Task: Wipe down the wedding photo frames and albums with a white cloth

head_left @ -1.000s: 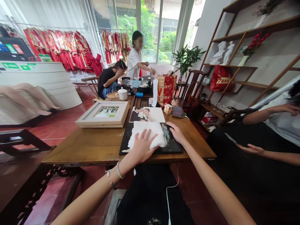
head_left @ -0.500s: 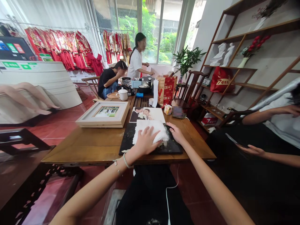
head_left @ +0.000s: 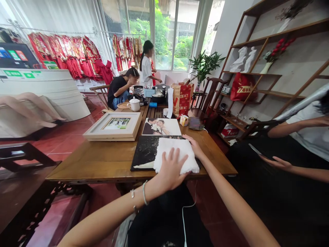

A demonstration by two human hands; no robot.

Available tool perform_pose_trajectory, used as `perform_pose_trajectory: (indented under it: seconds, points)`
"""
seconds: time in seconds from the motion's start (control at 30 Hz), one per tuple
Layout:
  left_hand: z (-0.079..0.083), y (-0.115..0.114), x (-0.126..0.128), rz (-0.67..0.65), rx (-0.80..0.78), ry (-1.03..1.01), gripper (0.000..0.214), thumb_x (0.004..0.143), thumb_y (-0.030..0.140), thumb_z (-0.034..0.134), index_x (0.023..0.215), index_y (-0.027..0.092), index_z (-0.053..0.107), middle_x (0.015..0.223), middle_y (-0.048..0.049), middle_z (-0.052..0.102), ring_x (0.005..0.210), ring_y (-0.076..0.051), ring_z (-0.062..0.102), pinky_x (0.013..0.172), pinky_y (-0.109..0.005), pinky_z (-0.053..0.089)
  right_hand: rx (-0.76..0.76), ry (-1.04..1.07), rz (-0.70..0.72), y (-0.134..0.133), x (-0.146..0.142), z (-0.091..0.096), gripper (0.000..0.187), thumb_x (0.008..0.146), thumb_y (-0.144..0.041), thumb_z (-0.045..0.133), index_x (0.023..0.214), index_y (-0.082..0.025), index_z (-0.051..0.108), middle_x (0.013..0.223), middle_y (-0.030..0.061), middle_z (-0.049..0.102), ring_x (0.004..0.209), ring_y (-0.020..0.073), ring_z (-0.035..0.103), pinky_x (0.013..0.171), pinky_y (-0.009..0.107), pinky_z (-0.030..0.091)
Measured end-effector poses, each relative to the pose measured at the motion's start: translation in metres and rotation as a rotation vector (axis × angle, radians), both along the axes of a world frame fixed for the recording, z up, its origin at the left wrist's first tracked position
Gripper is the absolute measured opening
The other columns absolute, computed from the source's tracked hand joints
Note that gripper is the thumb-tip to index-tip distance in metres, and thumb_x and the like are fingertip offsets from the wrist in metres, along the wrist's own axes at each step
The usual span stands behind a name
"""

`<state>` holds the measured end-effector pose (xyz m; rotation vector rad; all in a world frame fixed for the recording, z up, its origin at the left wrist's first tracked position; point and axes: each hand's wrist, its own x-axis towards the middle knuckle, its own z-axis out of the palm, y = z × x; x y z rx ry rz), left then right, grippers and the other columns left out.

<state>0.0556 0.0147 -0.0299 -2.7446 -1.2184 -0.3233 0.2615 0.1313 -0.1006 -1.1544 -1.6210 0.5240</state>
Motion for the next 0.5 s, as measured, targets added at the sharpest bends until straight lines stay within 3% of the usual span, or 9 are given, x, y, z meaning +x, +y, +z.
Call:
perform_pose_trajectory:
  seconds: [0.1, 0.17, 0.5]
  points:
    - [0.002, -0.016, -0.004, -0.017, -0.007, -0.013, 0.057, 0.088, 0.056, 0.038, 0.139, 0.031, 0.034, 0.146, -0.0128, 0.032, 0.132, -0.036, 0.027, 0.097, -0.06, 0.029, 0.005, -0.001, 0.005, 0.0, 0.0, 0.002, 0.035, 0.079, -0.028, 0.05, 0.109, -0.025, 0.066, 0.122, 0.0044, 0.062, 0.122, 0.0225, 0.049, 0.108, 0.045, 0.032]
    - [0.004, -0.013, -0.005, -0.014, -0.016, -0.013, 0.055, 0.088, 0.057, 0.037, 0.137, 0.033, 0.036, 0.144, -0.0119, 0.035, 0.13, -0.035, 0.03, 0.095, -0.059, 0.031, -0.003, 0.003, 0.001, 0.001, 0.0, 0.001, 0.034, 0.079, -0.029, 0.05, 0.109, -0.025, 0.066, 0.123, 0.0042, 0.062, 0.122, 0.0224, 0.049, 0.108, 0.045, 0.031]
    - [0.011, 0.078, 0.017, 0.134, -0.038, -0.01, 0.05, 0.09, 0.057, 0.033, 0.131, 0.033, 0.045, 0.138, -0.0107, 0.042, 0.123, -0.034, 0.036, 0.09, -0.057, 0.034, -0.052, 0.013, 0.002, 0.001, 0.004, -0.006, 0.038, 0.078, -0.031, 0.052, 0.113, -0.025, 0.064, 0.128, 0.0051, 0.058, 0.123, 0.024, 0.047, 0.107, 0.044, 0.031]
